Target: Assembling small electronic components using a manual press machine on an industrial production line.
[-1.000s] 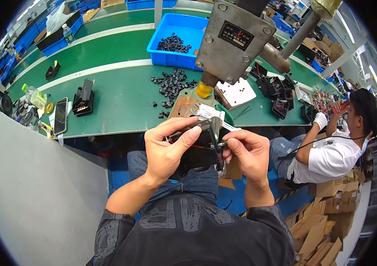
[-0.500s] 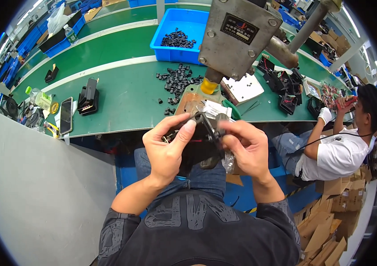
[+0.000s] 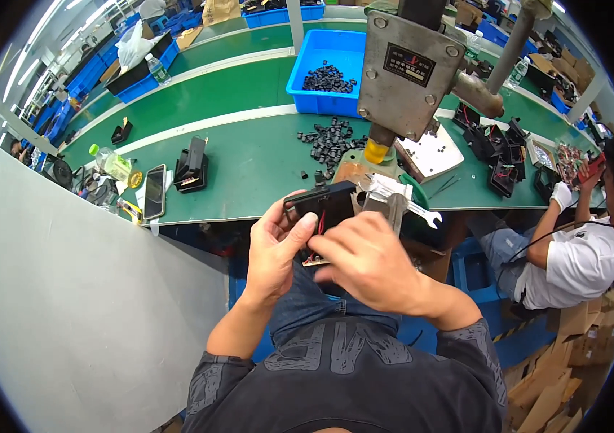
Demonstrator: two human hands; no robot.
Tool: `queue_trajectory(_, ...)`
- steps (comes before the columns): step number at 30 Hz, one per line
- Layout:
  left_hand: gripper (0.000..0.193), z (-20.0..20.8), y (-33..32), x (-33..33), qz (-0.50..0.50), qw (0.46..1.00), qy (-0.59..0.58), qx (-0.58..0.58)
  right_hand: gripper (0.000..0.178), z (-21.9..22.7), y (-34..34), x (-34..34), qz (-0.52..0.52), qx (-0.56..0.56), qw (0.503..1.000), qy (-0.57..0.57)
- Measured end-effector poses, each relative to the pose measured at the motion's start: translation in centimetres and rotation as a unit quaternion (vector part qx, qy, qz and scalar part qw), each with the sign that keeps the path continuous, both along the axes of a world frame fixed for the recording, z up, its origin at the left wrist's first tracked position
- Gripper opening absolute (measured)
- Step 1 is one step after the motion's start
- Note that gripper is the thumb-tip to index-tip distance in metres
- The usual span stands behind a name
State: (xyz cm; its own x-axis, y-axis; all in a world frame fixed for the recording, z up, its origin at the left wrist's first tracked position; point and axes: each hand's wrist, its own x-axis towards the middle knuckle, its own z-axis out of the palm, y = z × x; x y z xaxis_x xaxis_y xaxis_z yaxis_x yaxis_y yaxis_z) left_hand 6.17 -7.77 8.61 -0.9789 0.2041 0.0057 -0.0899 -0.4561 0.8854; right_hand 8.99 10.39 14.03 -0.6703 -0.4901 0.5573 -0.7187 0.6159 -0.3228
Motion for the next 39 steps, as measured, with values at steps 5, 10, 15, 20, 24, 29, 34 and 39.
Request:
queue_trajectory(5, 0.03, 0.0, -2.9, -0.3, 0.1, 0.994, -0.013, -0.032, 0.029, -1.2, 2.0, -2.4, 0.105, -0.017, 0.994, -0.025)
queue_trajectory(10, 0.017, -0.6, -6.5, -0.8, -0.05, 0.958, -0.208, 0.193, 0.024, -0.5, 4.4, -4.0, 0.152, 0.077, 0.981, 0.092)
queue_trajectory(15, 0.017, -1.1, -4.3, -2.5, 0.05, 0.939, -0.277, 0.199, 0.022, -1.3, 3.6, -3.0, 0.089, 0.05, 0.995, 0.013)
queue_trajectory(20, 0.041, -2.8, 2.5, -3.9, 0.272, 0.956, 0.081, -0.07, 0.022, -3.3, 5.5, -2.6, -0.021, -0.209, 0.974, -0.084)
queue_trajectory(24, 0.064, -7.5, 6.5, -5.1, 0.2, 0.919, 0.179, -0.288, 0.019, -3.4, 6.3, -1.6, -0.071, -0.219, 0.971, -0.064)
queue_trajectory(29, 0.057, -8.0, 8.7, -4.0, 0.17, 0.891, 0.231, -0.351, 0.016, -1.8, 7.6, 0.7, -0.121, -0.227, 0.965, -0.051)
queue_trajectory(34, 0.061, -7.9, 8.4, -4.1, 0.145, 0.874, 0.229, -0.403, 0.014, 1.0, 8.3, 1.8, -0.113, -0.203, 0.973, 0.005)
queue_trajectory(39, 0.061, -8.6, 7.5, -5.6, 0.119, 0.87, 0.319, -0.356, 0.042, 7.7, 9.7, -3.1, -0.101, -0.261, 0.907, 0.315)
